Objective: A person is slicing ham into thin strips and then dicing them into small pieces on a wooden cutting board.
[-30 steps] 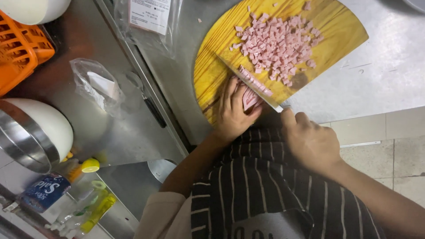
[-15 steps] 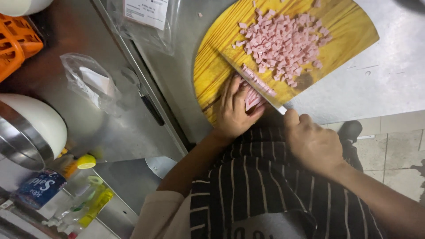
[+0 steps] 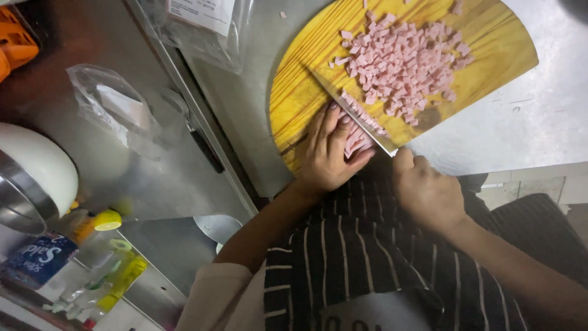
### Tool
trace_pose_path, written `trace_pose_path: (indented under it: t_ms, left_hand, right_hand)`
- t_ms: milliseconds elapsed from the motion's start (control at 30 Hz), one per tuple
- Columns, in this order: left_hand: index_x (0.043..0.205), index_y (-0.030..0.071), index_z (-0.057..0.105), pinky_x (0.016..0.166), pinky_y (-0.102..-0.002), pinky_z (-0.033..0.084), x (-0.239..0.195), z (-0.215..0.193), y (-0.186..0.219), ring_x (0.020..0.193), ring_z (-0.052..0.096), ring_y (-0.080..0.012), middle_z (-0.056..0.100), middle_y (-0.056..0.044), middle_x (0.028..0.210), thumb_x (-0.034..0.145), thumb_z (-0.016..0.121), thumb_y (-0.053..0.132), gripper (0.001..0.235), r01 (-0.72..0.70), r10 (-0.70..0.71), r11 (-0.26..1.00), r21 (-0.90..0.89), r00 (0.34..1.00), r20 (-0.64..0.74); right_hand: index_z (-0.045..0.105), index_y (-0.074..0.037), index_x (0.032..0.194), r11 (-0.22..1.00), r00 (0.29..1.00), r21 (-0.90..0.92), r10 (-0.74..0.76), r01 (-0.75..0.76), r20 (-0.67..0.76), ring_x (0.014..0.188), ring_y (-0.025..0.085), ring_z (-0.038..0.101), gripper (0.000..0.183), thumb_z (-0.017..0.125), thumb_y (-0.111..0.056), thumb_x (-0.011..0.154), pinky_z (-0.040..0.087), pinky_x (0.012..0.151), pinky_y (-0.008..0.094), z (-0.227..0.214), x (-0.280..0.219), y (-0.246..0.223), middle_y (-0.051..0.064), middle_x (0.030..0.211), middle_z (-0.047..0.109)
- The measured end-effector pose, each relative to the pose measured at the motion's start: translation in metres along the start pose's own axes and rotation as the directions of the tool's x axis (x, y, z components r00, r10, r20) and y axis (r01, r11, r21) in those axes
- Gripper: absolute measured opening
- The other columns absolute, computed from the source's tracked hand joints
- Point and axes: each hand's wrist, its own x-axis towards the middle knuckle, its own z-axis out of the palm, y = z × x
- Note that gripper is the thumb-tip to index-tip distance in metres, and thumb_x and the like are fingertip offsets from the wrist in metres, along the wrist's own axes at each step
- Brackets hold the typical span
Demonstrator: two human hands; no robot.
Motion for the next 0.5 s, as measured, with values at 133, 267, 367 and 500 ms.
trace_pose_path:
  t_ms: [133,267,367,500]
  left_hand:
    - [0.118,-0.002,0.067,0.099,-0.050,0.057,-0.002,-0.002,0.000,0.118,0.067,-0.0443,0.064,-0.029,0.132,0.094,0.066,0.051,0.058,-0.017,0.017,1.000,0.004,1.000,0.017]
    - [0.124,-0.002,0.066,0.102,-0.050,0.055,0.002,-0.004,0.003,0.123,0.065,-0.0442,0.060,-0.028,0.139,0.092,0.070,0.047,0.058,-0.003,0.003,1.000,-0.005,1.000,0.025]
    - [0.124,-0.001,0.066,0.103,-0.050,0.055,0.005,-0.010,0.004,0.125,0.064,-0.0437,0.058,-0.027,0.142,0.093,0.069,0.049,0.059,-0.009,0.009,1.000,-0.009,0.999,0.034]
    - [0.126,0.003,0.065,0.103,-0.047,0.055,0.000,-0.008,0.001,0.128,0.062,-0.0402,0.055,-0.024,0.147,0.089,0.071,0.055,0.064,0.035,-0.034,0.998,-0.048,0.999,0.010]
  right_hand:
    - [0.053,-0.019,0.090,1.000,0.998,-0.023,-0.001,-0.001,-0.059,0.045,0.015,0.064,0.006,0.054,-0.023,0.094,0.051,0.043,0.030,0.001,0.010,-0.003,-0.006,0.066,0.053]
    - [0.050,-0.020,0.093,0.998,0.998,0.058,0.032,-0.029,-0.052,0.047,0.017,0.066,0.008,0.054,-0.026,0.096,0.055,0.047,0.033,-0.007,0.020,-0.003,-0.007,0.068,0.054]
    - [0.050,-0.019,0.094,0.993,0.997,0.114,0.039,-0.032,-0.060,0.049,0.020,0.068,0.010,0.055,-0.026,0.097,0.056,0.048,0.035,-0.017,0.015,0.000,-0.005,0.068,0.055]
    - [0.050,-0.016,0.093,0.976,0.998,0.208,0.064,-0.058,-0.019,0.051,0.026,0.069,0.011,0.055,-0.024,0.099,0.056,0.048,0.039,-0.045,0.008,-0.003,-0.001,0.069,0.058]
